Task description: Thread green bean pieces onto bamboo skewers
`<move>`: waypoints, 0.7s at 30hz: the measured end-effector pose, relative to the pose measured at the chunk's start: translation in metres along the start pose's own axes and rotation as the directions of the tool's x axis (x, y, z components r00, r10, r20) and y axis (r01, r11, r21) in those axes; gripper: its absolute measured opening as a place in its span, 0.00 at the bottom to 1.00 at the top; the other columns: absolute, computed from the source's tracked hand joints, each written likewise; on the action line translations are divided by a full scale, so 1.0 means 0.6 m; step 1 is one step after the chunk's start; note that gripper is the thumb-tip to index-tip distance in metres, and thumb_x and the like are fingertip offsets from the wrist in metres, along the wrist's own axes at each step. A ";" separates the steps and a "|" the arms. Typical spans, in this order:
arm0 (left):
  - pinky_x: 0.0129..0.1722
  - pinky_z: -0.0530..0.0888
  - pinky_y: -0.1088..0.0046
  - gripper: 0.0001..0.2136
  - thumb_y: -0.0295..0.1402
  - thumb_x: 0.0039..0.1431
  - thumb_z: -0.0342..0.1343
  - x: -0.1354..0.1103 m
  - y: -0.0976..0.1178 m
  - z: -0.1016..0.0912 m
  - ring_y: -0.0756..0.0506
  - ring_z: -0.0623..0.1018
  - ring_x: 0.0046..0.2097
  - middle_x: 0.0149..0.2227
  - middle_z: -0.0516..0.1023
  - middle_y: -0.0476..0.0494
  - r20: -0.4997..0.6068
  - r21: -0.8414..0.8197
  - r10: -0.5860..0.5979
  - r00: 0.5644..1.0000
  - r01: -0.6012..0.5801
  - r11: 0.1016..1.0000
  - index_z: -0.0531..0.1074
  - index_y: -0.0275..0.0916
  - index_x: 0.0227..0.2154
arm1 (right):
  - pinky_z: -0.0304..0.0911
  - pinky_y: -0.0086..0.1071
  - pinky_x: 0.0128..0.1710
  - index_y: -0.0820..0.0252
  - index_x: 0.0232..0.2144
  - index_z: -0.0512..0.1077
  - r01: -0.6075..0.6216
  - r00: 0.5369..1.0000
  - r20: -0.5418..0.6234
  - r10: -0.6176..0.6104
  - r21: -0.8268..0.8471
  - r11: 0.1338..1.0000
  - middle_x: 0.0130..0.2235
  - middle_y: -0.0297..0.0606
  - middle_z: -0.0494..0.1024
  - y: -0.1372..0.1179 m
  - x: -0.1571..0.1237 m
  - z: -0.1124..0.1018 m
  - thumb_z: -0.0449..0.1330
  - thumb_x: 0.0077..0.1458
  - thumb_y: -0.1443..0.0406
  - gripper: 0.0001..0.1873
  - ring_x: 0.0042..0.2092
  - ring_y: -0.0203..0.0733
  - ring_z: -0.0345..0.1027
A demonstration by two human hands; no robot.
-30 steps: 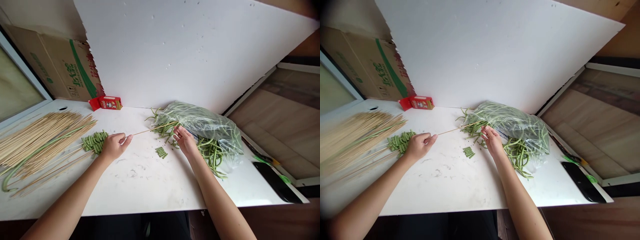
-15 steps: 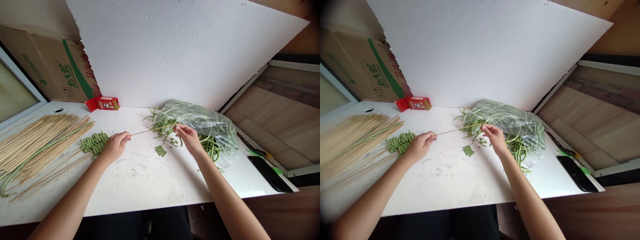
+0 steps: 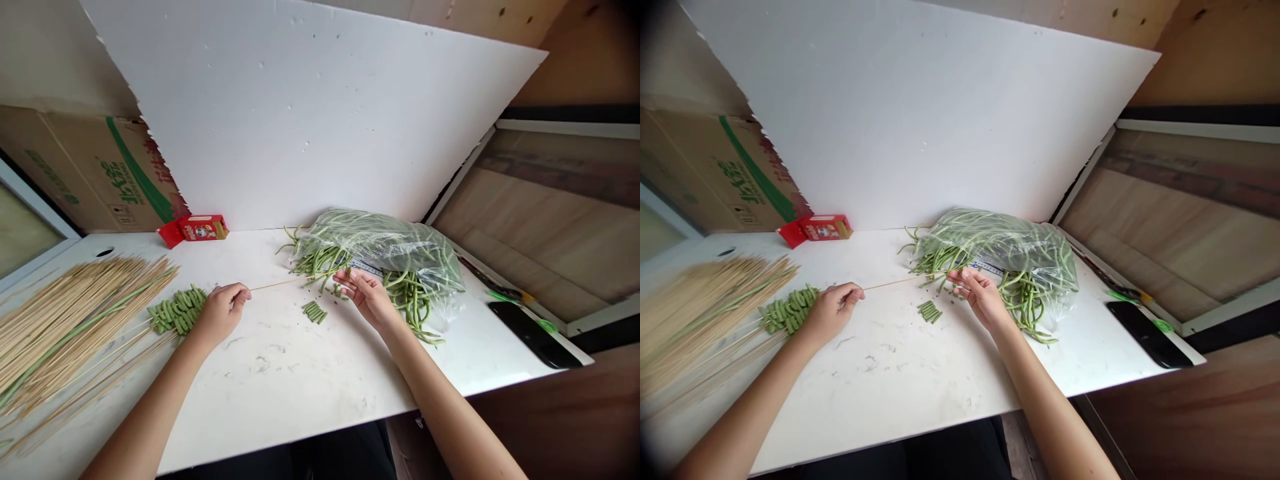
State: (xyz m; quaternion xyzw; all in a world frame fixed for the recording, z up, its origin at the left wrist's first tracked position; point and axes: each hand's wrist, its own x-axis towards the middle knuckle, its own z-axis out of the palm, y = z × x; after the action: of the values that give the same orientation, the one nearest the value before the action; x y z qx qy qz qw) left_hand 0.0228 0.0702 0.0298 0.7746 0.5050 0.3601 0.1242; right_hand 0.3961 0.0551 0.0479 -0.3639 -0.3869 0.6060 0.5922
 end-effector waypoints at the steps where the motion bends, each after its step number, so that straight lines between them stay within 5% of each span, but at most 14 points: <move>1: 0.43 0.72 0.66 0.16 0.42 0.72 0.48 0.000 0.000 0.000 0.42 0.81 0.37 0.34 0.85 0.45 -0.004 0.011 -0.002 1.000 0.002 1.000 0.76 0.42 0.32 | 0.76 0.35 0.45 0.53 0.39 0.85 -0.022 1.000 0.017 0.022 -0.005 1.000 0.48 0.41 0.88 0.001 -0.002 0.001 0.78 0.53 0.51 0.17 0.50 0.48 0.82; 21: 0.41 0.74 0.67 0.15 0.43 0.69 0.51 -0.003 -0.002 0.002 0.41 0.81 0.38 0.34 0.86 0.45 0.012 0.052 -0.052 0.999 0.051 0.997 0.78 0.42 0.32 | 0.73 0.34 0.46 0.55 0.42 0.85 -0.101 0.990 0.100 0.101 -0.009 0.995 0.51 0.42 0.87 0.016 -0.007 0.005 0.74 0.58 0.50 0.17 0.52 0.46 0.80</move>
State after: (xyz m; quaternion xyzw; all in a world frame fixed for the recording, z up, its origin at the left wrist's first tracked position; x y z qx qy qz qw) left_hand 0.0220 0.0692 0.0273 0.7666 0.5331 0.3384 0.1168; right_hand 0.3897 0.0510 0.0407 -0.3532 -0.3986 0.6520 0.5397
